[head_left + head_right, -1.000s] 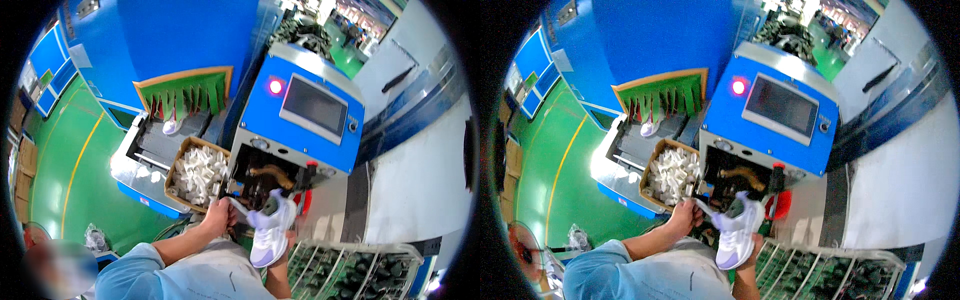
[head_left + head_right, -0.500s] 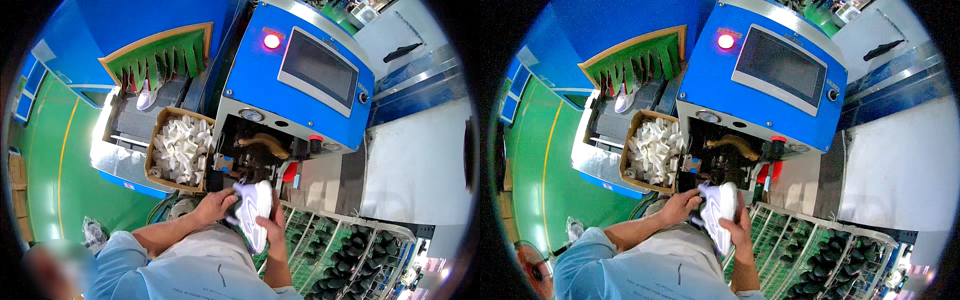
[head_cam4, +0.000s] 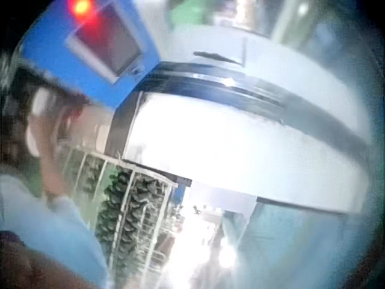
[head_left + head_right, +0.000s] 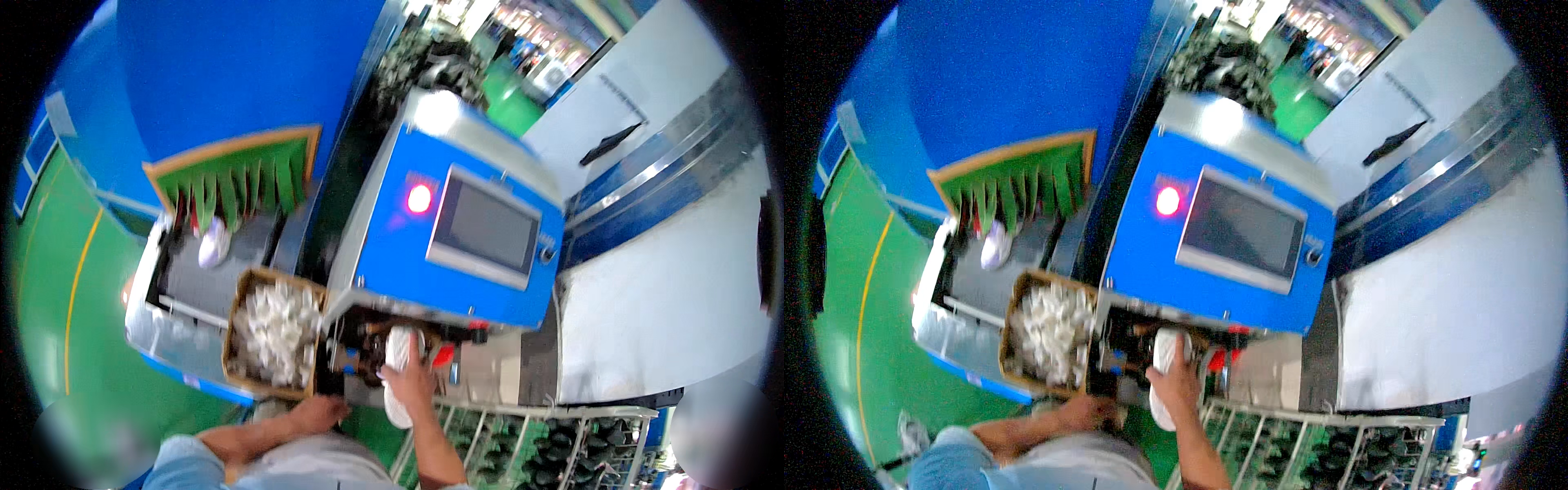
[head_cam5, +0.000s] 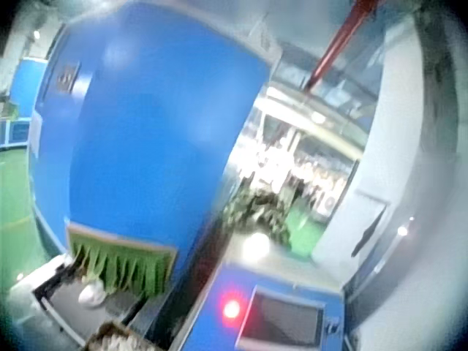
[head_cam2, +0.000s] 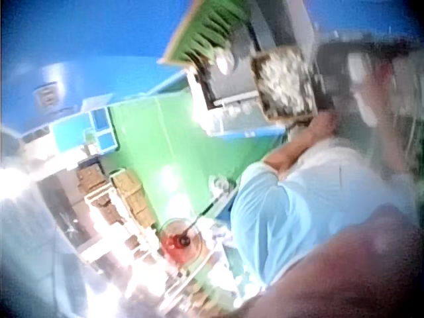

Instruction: The person operates a shoe-shaping machine by inserting white sneakers into the device, cleaning them with a cloth, and repeatedly moving them between the machine, a storage rack, and a collection box.

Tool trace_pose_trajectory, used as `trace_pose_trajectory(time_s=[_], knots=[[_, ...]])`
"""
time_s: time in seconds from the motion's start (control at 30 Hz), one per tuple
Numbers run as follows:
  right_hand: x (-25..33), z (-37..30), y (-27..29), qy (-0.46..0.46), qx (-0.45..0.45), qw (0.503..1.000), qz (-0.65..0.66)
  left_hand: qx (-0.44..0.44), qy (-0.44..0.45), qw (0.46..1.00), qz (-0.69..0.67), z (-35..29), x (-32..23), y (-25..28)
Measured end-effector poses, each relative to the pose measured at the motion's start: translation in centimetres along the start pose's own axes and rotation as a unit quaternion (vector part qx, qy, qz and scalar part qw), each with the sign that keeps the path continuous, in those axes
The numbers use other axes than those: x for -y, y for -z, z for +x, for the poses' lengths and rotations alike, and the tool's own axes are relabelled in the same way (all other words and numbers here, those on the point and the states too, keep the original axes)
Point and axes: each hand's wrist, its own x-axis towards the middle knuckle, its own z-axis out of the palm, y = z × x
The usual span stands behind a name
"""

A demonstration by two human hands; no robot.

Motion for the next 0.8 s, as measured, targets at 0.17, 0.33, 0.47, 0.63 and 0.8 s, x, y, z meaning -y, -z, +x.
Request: trace_pose_trajectory(time_s=[0.17,0.33,0.47,0.63,0.8], knots=[[-0.8,0.2,-0.4,-0.039,-0.099,0.993,-0.047,0.062,0.148,0.987,-0.013,1.4,-1.3,4.0],[-1.9,0.3,-3.1,0.034,-0.149,0.988,-0.009,0.017,0.210,0.977,-0.028,0.3,1.2,5.4],[-3.4,-0.6,-4.7,0.130,-0.324,0.937,0.008,0.094,0.170,0.981,-0.018,2.2,-0.2,5.6],[-3.8,-2.1,-5.9,0.125,-0.351,0.927,0.039,0.192,0.136,0.958,-0.166,4.1,-0.6,3.6],[-0.7,-10.7,-8.3,0.090,-0.295,0.950,-0.039,0.096,0.243,0.840,-0.476,2.7,0.3,0.8]])
